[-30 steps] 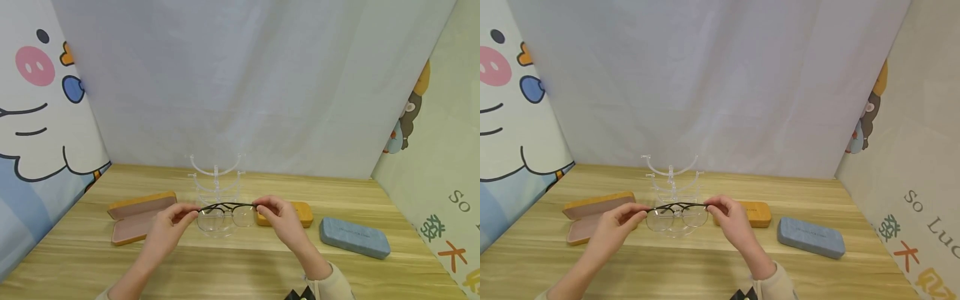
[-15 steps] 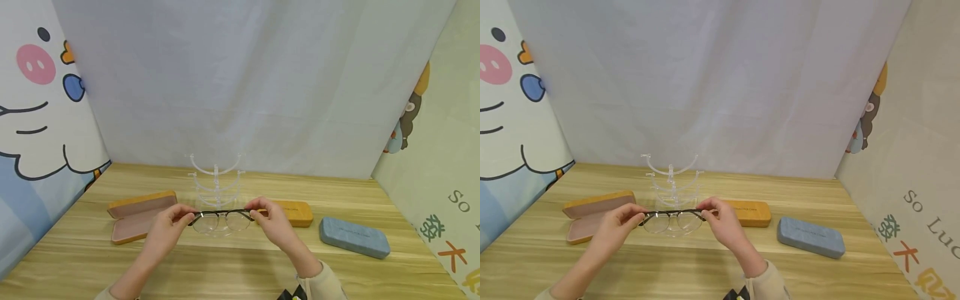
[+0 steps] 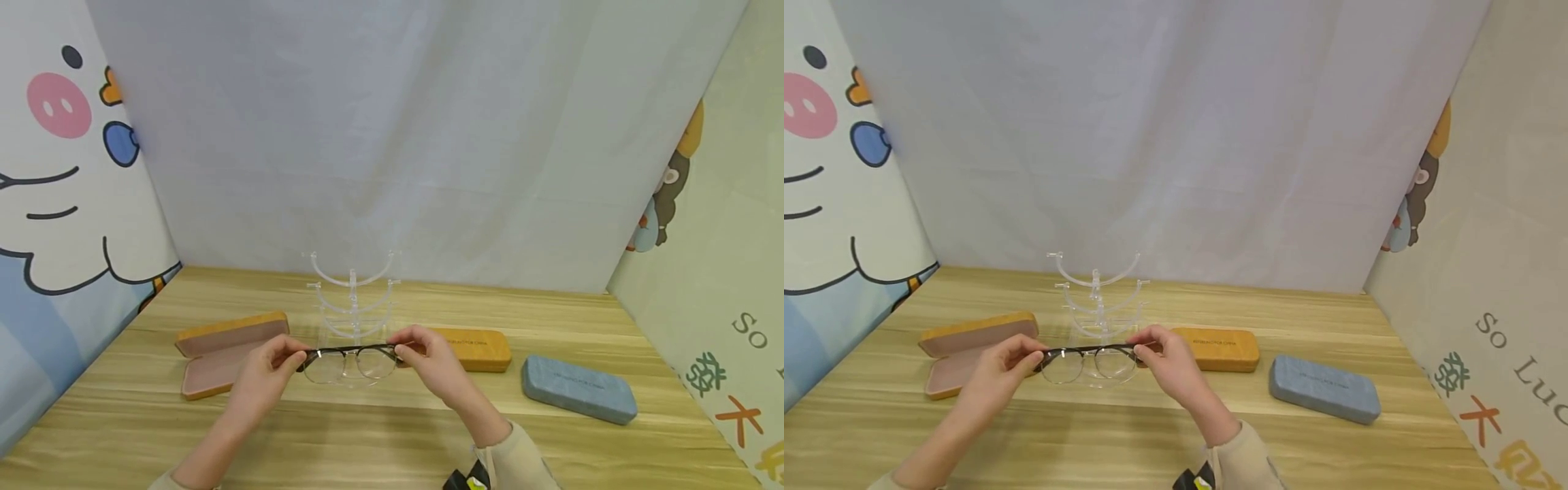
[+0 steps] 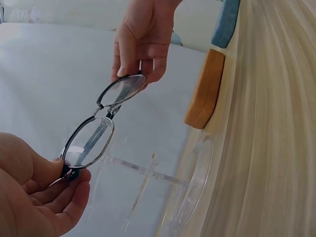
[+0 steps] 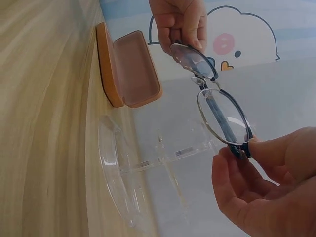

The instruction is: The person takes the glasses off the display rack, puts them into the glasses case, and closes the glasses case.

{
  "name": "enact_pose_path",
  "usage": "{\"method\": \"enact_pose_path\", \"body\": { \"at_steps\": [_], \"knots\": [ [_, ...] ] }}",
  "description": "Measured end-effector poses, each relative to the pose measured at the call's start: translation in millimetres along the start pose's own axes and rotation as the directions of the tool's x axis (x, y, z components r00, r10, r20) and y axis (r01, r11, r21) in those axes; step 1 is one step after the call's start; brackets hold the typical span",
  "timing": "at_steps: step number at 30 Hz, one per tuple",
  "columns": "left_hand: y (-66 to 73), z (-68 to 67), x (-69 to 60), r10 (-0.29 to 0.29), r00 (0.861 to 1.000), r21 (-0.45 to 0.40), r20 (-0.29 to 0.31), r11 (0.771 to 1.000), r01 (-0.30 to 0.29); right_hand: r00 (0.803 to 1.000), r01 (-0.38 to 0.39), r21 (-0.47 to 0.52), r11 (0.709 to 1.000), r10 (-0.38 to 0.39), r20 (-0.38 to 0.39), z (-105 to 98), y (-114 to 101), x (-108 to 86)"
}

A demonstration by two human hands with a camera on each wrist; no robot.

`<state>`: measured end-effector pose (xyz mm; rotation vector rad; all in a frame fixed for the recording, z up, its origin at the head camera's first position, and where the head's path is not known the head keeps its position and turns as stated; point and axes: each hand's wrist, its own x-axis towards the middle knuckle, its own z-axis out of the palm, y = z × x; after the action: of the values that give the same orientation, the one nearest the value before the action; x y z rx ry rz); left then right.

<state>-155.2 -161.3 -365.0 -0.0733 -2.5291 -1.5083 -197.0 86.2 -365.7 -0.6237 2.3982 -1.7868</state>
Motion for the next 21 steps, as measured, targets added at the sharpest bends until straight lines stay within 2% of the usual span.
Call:
{"method": "enact_pose_path", "body": {
  "at_steps": [7, 12, 18, 21],
  "knots": [
    [-7.3, -7.9, -0.9, -0.037, 0.999, -0.019, 0.0, 0.999, 0.037, 0.999, -0.018, 0.096, 0.995, 0.015, 0.038, 7, 6, 10.8],
    [-18.1, -13.8, -3.2, -0.072, 0.997, -0.049, 0.016, 0.996, 0.073, 0.999, -0.046, 0.088, 0.995, 0.044, 0.031, 21, 13, 14.3],
    [-32.3, -25.7, -7.1, -0.135, 0.988, -0.015, 0.068, 0.99, 0.137, 0.999, -0.052, 0.075, 0.996, 0.051, 0.018, 36, 15, 16.6],
    [-40.4, -30.7, -8.2, -0.134, 0.988, -0.026, 0.075, 0.99, 0.137, 0.999, -0.049, 0.07, 0.996, 0.048, 0.01, 43, 14, 18.7]
  ]
}}
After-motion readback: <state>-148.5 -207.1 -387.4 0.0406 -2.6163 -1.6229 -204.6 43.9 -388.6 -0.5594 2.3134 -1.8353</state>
